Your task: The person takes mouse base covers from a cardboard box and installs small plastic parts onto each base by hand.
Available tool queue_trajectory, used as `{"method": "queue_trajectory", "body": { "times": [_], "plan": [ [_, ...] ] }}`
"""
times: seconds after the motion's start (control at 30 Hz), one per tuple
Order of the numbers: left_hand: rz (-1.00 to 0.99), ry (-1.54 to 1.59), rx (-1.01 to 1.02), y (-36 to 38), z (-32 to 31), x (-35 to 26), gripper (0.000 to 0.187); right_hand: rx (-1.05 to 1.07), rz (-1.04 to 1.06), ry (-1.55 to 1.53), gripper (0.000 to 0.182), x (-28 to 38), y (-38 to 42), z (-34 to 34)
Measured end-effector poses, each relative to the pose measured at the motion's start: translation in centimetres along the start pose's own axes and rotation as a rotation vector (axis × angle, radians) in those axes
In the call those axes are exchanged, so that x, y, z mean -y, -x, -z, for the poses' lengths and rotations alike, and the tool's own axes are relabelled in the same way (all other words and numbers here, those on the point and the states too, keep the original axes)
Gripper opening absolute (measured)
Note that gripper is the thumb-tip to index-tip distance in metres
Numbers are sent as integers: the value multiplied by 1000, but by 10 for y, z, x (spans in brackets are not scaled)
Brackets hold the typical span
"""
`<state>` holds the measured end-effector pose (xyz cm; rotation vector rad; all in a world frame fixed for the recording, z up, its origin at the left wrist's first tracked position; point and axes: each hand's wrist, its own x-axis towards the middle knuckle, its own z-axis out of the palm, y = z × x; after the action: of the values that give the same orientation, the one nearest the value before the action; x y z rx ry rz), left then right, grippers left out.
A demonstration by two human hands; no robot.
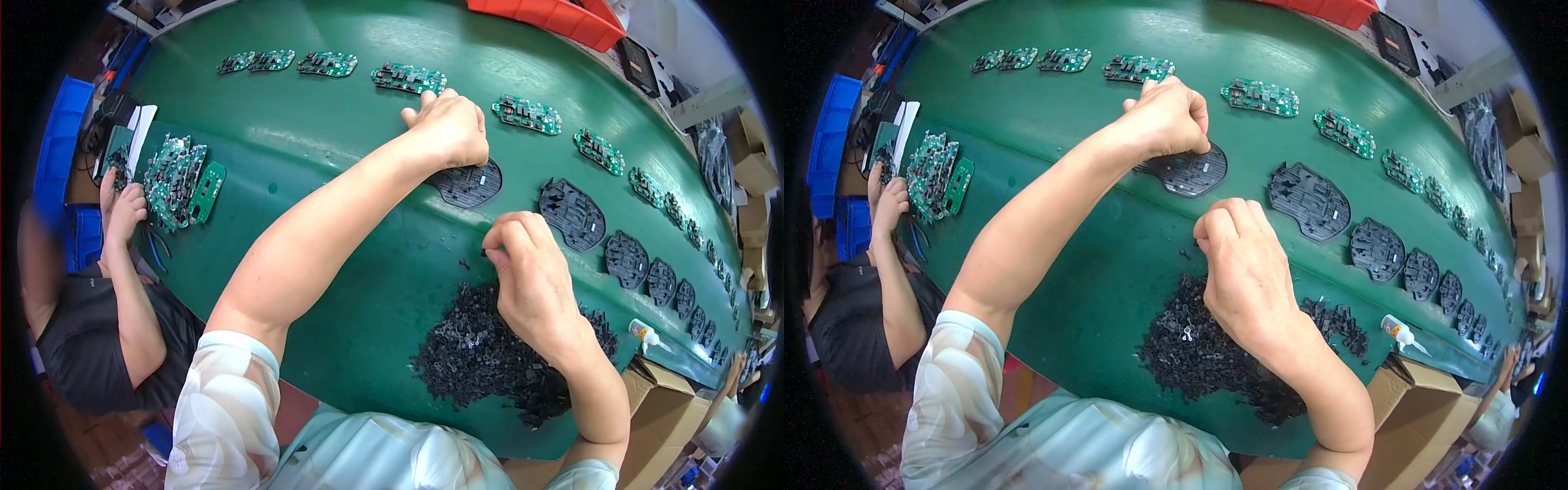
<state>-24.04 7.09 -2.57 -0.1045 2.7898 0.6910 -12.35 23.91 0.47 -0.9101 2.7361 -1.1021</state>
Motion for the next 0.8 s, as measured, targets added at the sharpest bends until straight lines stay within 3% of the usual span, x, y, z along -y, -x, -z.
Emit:
{"method": "queue_trajectory", "body": {
  "times": [0.1, 0.3, 0.4, 0.5, 0.63, 0.73, 0.8],
  "plan": [
    [-15, -38, 32, -2, 0, -2, 13, -14, -9, -7, 17, 1, -2, 3],
    [-367, 37, -13, 15, 1, 23, 10, -46, -11, 2, 15, -5, 0, 6],
    [-750, -36, -142, 19, -3, 46, 11, -53, -8, 9, 15, -6, 2, 8],
    [-904, -170, -211, 23, 1, 61, 19, -70, -20, 28, 16, -8, 5, 10],
    [-927, -335, -233, 29, 6, 59, 31, -64, -83, 23, 14, -11, 5, 10],
    [-869, -257, -204, 27, -4, 56, 35, -44, -157, -13, 10, -12, -2, 10],
    [-813, -22, -262, 29, -4, 58, 36, -56, -195, -27, 7, -14, -13, 9]
  ]
}}
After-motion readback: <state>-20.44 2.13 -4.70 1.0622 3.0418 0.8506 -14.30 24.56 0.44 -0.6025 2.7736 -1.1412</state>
